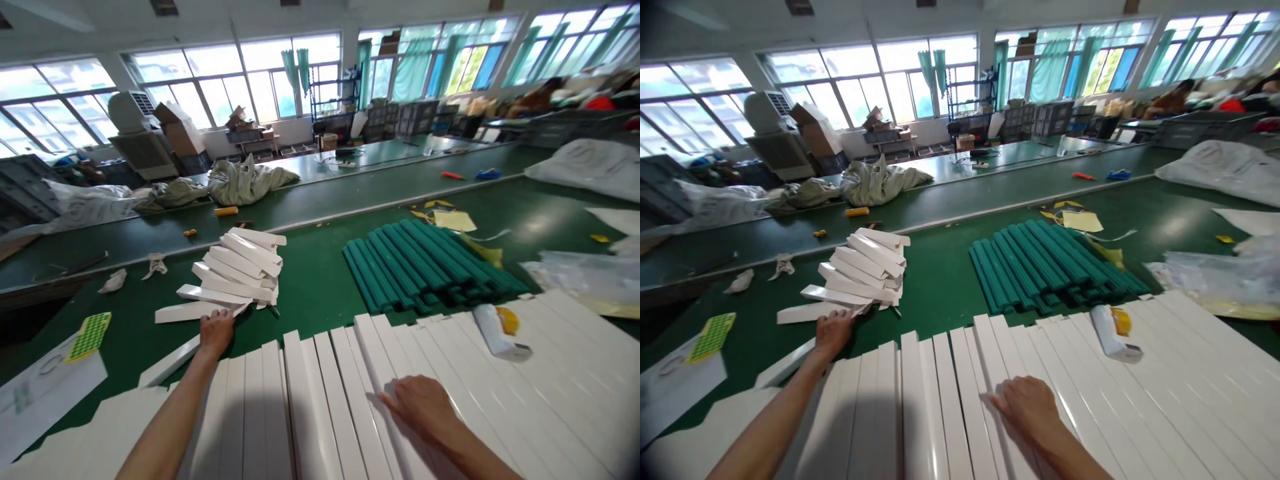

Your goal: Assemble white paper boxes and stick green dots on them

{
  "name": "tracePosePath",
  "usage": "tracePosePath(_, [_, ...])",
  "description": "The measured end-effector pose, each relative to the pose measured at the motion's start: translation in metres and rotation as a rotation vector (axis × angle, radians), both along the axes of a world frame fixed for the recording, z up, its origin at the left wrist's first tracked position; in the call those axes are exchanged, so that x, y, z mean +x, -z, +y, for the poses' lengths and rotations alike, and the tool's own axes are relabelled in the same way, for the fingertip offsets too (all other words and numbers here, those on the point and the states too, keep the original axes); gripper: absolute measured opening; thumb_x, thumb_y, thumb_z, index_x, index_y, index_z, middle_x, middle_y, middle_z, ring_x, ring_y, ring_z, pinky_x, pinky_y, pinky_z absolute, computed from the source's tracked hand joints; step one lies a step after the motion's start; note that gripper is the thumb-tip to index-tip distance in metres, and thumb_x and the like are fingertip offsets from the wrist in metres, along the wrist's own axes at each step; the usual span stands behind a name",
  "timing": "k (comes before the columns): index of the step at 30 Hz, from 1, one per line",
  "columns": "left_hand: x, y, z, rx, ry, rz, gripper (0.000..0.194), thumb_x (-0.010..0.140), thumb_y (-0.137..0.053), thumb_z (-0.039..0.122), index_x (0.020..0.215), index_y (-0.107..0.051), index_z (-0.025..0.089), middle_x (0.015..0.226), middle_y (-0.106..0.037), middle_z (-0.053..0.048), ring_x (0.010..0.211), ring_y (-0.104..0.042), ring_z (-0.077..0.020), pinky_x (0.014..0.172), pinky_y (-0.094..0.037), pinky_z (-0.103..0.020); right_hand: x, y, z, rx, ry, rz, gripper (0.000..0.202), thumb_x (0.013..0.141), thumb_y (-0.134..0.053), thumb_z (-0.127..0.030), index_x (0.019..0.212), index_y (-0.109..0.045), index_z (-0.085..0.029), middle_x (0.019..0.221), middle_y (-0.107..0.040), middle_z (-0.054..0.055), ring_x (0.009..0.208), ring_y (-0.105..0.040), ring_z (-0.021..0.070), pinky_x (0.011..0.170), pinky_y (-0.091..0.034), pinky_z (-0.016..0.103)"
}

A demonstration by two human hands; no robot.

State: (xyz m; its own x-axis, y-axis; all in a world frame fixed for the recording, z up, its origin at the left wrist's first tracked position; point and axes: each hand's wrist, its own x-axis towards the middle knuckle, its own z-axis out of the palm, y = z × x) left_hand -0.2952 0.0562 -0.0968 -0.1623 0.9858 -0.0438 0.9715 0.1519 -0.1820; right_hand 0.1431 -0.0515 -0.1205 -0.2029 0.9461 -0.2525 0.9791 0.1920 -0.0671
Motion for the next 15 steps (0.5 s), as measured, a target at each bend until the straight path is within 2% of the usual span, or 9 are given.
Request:
tracePosePath(2, [-0.001,-0.043,-0.007,0.106,0.043,-0.014,0.039,0.094,-0.031,0.023,0.119,-0.059,0.016,0.115,-0.063,-0.014,0.116,-0.051,-0.0311,0.097,-0.032,-0.049,0.000,-0.013,0.005,0.024,0.053,0.116,0.047,0.091,-0.046,-0.050,0.081,-0.071,-0.011,0.071,-0.070,0.016,0.068,-0.068,0.0346,0.060,-0.047,0.040])
tracePosePath(5, [0.019,-0.127,-0.025,0.410,0.311,-0.299,0.030,0.090,-0.044,0.034,0.092,-0.069,0.018,0.095,-0.068,-0.010,0.095,-0.058,-0.0263,0.087,-0.043,-0.041,-0.014,-0.042,0.024,0.087,0.014,0.489,0.050,0.079,-0.064,-0.051,0.107,-0.063,-0.010,0.095,-0.069,0.017,0.083,-0.066,0.0309,0.069,-0.050,0.040])
tracePosePath(7, [0.054,-0.174,-0.040,0.485,0.529,-0.618,0.029,0.087,-0.052,0.040,0.079,-0.070,0.019,0.084,-0.068,-0.006,0.085,-0.061,-0.0230,0.081,-0.048,-0.037,-0.030,-0.064,0.040,0.104,-0.087,0.782,0.083,0.065,-0.077,-0.052,0.132,-0.049,-0.011,0.127,-0.056,0.021,0.110,-0.058,0.0334,0.086,-0.049,0.042])
tracePosePath(8, [0.076,-0.190,-0.047,0.422,0.622,-0.791,0.028,0.085,-0.056,0.041,0.076,-0.070,0.019,0.080,-0.069,-0.006,0.081,-0.062,-0.0218,0.079,-0.050,-0.035,-0.038,-0.073,0.046,0.088,-0.143,0.917,0.101,0.058,-0.082,-0.052,0.141,-0.039,-0.013,0.139,-0.047,0.021,0.121,-0.051,0.0346,0.092,-0.047,0.043])
tracePosePath(9, [0.101,-0.197,-0.052,0.341,0.651,-0.971,0.028,0.086,-0.058,0.041,0.079,-0.071,0.017,0.081,-0.070,-0.006,0.081,-0.064,-0.0212,0.079,-0.051,-0.033,-0.046,-0.079,0.051,0.048,-0.199,1.045,0.111,0.053,-0.084,-0.052,0.145,-0.033,-0.015,0.144,-0.042,0.020,0.125,-0.048,0.0349,0.095,-0.045,0.043])
tracePosePath(10, [0.126,-0.198,-0.055,0.267,0.654,-1.156,0.029,0.086,-0.058,0.041,0.085,-0.072,0.015,0.086,-0.071,-0.007,0.084,-0.065,-0.0213,0.081,-0.052,-0.033,-0.053,-0.084,0.054,-0.014,-0.245,1.158,0.109,0.054,-0.084,-0.052,0.144,-0.035,-0.016,0.142,-0.045,0.018,0.122,-0.050,0.0342,0.094,-0.046,0.041])
tracePosePath(11, [0.151,-0.192,-0.057,0.178,0.647,-1.333,0.033,0.086,-0.059,0.043,0.092,-0.072,0.014,0.092,-0.071,-0.009,0.086,-0.066,-0.0221,0.082,-0.052,-0.034,-0.058,-0.086,0.054,-0.088,-0.273,1.246,0.094,0.059,-0.081,-0.052,0.138,-0.044,-0.016,0.133,-0.054,0.015,0.114,-0.056,0.0322,0.088,-0.049,0.039])
tracePosePath(13, [0.194,-0.167,-0.058,0.091,0.584,-1.608,0.044,0.083,-0.062,0.046,0.109,-0.067,0.011,0.102,-0.070,-0.012,0.092,-0.066,-0.0242,0.082,-0.053,-0.034,-0.064,-0.083,0.052,-0.208,-0.267,1.334,0.047,0.076,-0.069,-0.049,0.107,-0.064,-0.014,0.100,-0.069,0.009,0.087,-0.065,0.0252,0.071,-0.051,0.032])
tracePosePath(15, [0.227,-0.138,-0.057,0.226,0.426,-1.754,0.062,0.077,-0.069,0.047,0.128,-0.053,0.015,0.112,-0.067,-0.012,0.098,-0.065,-0.0245,0.083,-0.054,-0.033,-0.064,-0.074,0.046,-0.177,-0.220,1.300,0.029,0.085,-0.057,-0.041,0.078,-0.065,-0.014,0.074,-0.068,0.006,0.068,-0.064,0.0205,0.060,-0.048,0.028])
